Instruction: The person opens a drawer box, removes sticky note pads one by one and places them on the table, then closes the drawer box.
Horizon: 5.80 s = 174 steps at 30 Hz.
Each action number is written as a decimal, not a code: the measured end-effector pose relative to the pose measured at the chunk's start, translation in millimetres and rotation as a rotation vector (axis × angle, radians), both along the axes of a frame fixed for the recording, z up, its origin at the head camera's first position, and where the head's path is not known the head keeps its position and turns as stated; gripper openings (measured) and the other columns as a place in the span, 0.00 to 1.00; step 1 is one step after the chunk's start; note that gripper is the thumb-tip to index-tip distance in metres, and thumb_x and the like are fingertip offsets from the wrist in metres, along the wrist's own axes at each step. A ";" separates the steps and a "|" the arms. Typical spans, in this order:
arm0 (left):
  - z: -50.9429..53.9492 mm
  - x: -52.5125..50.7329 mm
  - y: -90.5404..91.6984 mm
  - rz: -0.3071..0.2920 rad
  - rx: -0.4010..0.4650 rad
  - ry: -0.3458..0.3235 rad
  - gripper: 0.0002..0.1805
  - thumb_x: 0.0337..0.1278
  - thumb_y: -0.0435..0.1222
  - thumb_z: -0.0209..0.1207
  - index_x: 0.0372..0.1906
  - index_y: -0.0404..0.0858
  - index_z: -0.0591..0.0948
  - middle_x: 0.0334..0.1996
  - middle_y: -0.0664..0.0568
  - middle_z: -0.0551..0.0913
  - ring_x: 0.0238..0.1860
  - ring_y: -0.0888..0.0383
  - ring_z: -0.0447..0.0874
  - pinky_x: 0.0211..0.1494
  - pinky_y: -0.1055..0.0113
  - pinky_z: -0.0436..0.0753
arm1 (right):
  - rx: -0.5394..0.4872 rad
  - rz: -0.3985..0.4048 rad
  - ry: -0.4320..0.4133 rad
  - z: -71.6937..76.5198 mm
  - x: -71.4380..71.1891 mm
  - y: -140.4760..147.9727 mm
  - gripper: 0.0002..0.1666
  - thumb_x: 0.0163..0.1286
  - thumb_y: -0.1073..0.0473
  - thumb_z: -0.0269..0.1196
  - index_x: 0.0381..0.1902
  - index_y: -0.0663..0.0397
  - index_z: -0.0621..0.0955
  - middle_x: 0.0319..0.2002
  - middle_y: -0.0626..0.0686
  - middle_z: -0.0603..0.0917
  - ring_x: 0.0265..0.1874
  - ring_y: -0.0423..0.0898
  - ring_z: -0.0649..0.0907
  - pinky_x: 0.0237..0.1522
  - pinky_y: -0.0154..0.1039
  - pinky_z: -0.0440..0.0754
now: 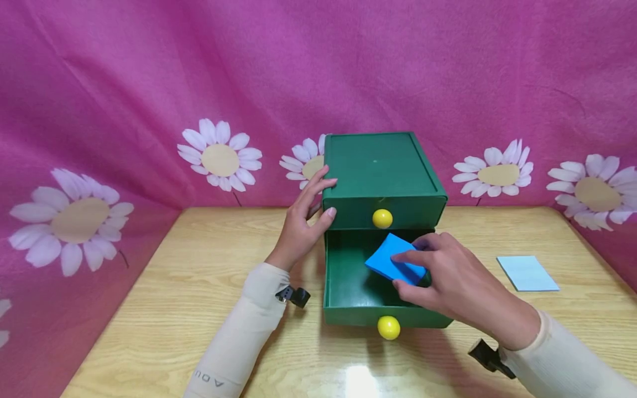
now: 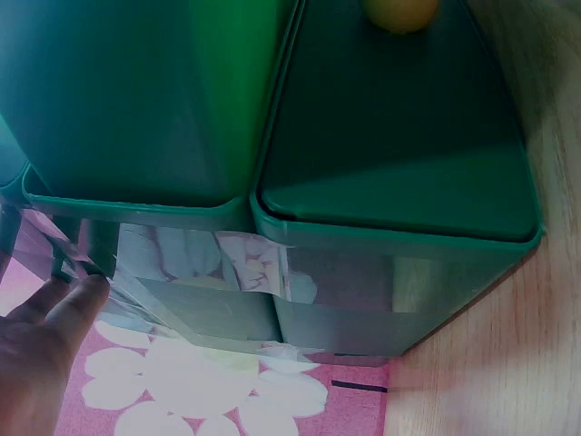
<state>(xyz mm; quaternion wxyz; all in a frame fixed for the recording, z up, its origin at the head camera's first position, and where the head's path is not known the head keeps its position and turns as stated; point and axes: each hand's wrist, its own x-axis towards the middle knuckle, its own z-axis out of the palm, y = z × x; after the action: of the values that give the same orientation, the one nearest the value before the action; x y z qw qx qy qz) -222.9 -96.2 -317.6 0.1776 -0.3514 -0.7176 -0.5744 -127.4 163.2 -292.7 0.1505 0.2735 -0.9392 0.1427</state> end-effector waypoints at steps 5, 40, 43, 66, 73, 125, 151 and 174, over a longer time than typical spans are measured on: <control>0.1 -0.1 -0.4 0.001 -0.002 0.002 0.27 0.62 0.29 0.52 0.67 0.36 0.68 0.74 0.47 0.56 0.73 0.54 0.55 0.67 0.49 0.67 | -0.001 -0.002 0.011 2.2 4.5 2.9 0.22 0.50 0.47 0.74 0.44 0.45 0.88 0.43 0.56 0.82 0.43 0.50 0.78 0.33 0.45 0.81; 1.8 3.0 1.0 0.001 -0.001 0.001 0.26 0.62 0.29 0.52 0.66 0.35 0.68 0.74 0.46 0.56 0.73 0.53 0.55 0.66 0.46 0.68 | -0.065 -0.097 0.199 7.7 19.9 38.0 0.19 0.42 0.48 0.74 0.36 0.42 0.88 0.40 0.54 0.83 0.39 0.51 0.79 0.24 0.47 0.79; 1.8 3.0 1.0 0.002 -0.003 0.003 0.26 0.62 0.29 0.52 0.66 0.35 0.68 0.74 0.46 0.56 0.72 0.53 0.56 0.66 0.47 0.67 | -0.066 -0.128 0.179 6.4 20.4 42.2 0.19 0.42 0.48 0.74 0.36 0.42 0.88 0.40 0.54 0.83 0.40 0.51 0.79 0.24 0.48 0.79; 1.0 1.6 0.3 0.016 -0.003 0.007 0.26 0.62 0.28 0.52 0.66 0.35 0.68 0.74 0.45 0.57 0.72 0.54 0.57 0.66 0.48 0.67 | -0.123 -0.257 0.149 0.8 15.9 75.7 0.21 0.44 0.50 0.74 0.38 0.49 0.87 0.40 0.59 0.83 0.33 0.54 0.80 0.22 0.41 0.73; 1.0 1.8 1.1 0.009 -0.002 0.019 0.26 0.62 0.29 0.52 0.66 0.35 0.68 0.74 0.45 0.57 0.72 0.53 0.57 0.66 0.48 0.68 | -0.143 -0.331 0.069 -0.7 14.5 82.3 0.24 0.49 0.47 0.73 0.43 0.51 0.86 0.43 0.62 0.82 0.24 0.49 0.79 0.21 0.39 0.71; 2.5 4.1 2.3 0.020 -0.004 -0.007 0.26 0.62 0.28 0.52 0.66 0.35 0.68 0.74 0.46 0.56 0.72 0.56 0.56 0.66 0.46 0.66 | -0.092 -0.490 -0.201 -31.1 -20.0 122.6 0.42 0.57 0.38 0.67 0.57 0.66 0.76 0.45 0.74 0.79 0.38 0.68 0.78 0.26 0.57 0.78; 0.3 4.9 1.6 0.025 -0.006 -0.028 0.27 0.61 0.29 0.53 0.67 0.36 0.68 0.74 0.47 0.56 0.73 0.55 0.56 0.67 0.48 0.67 | -0.039 -0.515 -0.388 -54.7 -35.8 134.5 0.48 0.57 0.37 0.67 0.60 0.70 0.71 0.49 0.79 0.74 0.43 0.73 0.75 0.33 0.62 0.78; 2.8 3.3 2.8 0.026 -0.006 -0.016 0.27 0.61 0.29 0.53 0.66 0.36 0.68 0.74 0.47 0.57 0.72 0.56 0.56 0.67 0.48 0.67 | 0.026 -0.546 -0.492 -72.3 -42.0 134.0 0.46 0.59 0.37 0.63 0.60 0.71 0.70 0.48 0.79 0.72 0.42 0.74 0.73 0.34 0.65 0.79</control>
<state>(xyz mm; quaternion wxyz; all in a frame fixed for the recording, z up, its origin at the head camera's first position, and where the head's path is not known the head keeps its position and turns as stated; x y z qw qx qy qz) -219.7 -93.4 -314.8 0.1784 -0.3380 -0.7254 -0.5725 -169.5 297.2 -365.0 -0.0508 -0.0276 -0.9875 0.1467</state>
